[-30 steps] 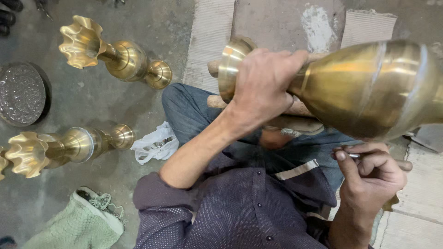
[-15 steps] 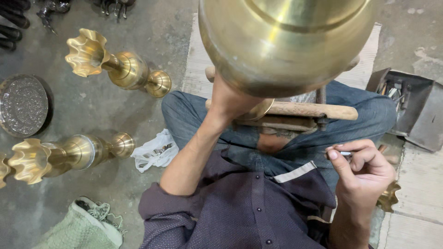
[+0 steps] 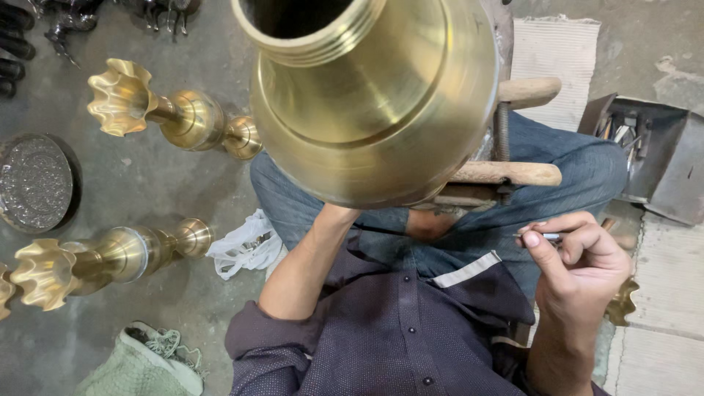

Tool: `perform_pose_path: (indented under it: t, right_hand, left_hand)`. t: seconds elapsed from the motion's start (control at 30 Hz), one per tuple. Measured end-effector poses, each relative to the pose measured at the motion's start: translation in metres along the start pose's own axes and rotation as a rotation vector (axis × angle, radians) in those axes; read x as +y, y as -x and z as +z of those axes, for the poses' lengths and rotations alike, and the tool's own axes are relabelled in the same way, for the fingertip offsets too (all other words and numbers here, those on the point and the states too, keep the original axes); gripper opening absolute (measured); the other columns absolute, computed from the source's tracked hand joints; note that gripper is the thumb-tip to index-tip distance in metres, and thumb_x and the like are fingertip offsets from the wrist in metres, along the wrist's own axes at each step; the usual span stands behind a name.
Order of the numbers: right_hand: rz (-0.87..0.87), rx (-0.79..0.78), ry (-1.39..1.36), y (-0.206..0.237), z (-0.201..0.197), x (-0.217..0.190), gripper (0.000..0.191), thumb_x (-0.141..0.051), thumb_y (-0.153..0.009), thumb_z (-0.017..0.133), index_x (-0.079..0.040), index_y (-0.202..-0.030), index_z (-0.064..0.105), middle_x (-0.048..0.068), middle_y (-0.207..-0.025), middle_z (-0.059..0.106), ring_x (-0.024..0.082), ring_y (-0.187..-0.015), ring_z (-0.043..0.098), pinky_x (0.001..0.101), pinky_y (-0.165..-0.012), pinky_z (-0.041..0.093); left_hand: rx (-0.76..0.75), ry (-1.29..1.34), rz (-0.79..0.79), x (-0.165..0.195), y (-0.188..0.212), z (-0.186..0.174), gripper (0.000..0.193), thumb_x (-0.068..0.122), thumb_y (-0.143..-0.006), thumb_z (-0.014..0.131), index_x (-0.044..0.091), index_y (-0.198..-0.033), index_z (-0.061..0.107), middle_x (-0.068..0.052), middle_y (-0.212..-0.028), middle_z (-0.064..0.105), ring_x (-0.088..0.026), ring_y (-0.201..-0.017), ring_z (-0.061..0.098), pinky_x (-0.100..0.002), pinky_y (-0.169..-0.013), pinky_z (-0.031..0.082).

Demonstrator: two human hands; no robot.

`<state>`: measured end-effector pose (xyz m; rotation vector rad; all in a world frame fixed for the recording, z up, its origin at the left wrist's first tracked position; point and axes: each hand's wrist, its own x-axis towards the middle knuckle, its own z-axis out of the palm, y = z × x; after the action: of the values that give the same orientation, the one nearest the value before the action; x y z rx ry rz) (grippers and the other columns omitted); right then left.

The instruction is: The person sits on the floor with a brass vase clamped in a wooden hand vise and uses a small metal hand tool to scrape and smooth the seams and edges of the brass piece. They rotate and reposition the vase repeatedly to work different areas, then unclamp it and handle the finished piece.

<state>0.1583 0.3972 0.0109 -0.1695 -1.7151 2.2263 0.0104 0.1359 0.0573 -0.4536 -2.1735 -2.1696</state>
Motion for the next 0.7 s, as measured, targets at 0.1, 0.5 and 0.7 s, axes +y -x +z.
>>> perform_pose_path:
  t: [0.1, 0.5, 0.7]
  right_hand:
    - [0.01, -0.002, 0.004, -0.0027, 0.0014, -0.0015, 0.047, 0.019, -0.098, 0.072, -0.006, -0.073, 0.042, 0.016, -0.099, 0.066, 0.018, -0.09, 0.072, 0.0305, -0.085, 0.062]
    - [0.012, -0.002, 0.024, -0.0083, -0.0016, 0.004, 0.048, 0.019, -0.098, 0.073, -0.007, -0.073, 0.042, 0.016, -0.098, 0.066, 0.018, -0.089, 0.072, 0.0297, -0.084, 0.062]
    - [0.018, 0.003, 0.042, -0.0078, 0.0005, 0.0082, 0.049, 0.019, -0.097, 0.074, -0.007, -0.072, 0.041, 0.016, -0.097, 0.067, 0.018, -0.088, 0.072, 0.0293, -0.083, 0.062]
  left_hand:
    - [0.001, 0.003, -0.002, -0.0017, -0.0002, 0.0012, 0.033, 0.015, -0.073, 0.084, 0.007, -0.099, 0.065, -0.011, -0.082, 0.07, -0.032, -0.078, 0.071, -0.04, -0.07, 0.056]
    - [0.017, -0.01, -0.01, -0.0052, 0.004, -0.0059, 0.036, 0.016, -0.071, 0.084, 0.008, -0.101, 0.067, -0.012, -0.08, 0.07, -0.033, -0.075, 0.071, -0.041, -0.067, 0.055]
    - [-0.007, -0.057, 0.022, -0.0015, -0.001, -0.0063, 0.037, 0.016, -0.07, 0.085, 0.008, -0.102, 0.067, -0.012, -0.079, 0.07, -0.034, -0.073, 0.071, -0.042, -0.066, 0.055]
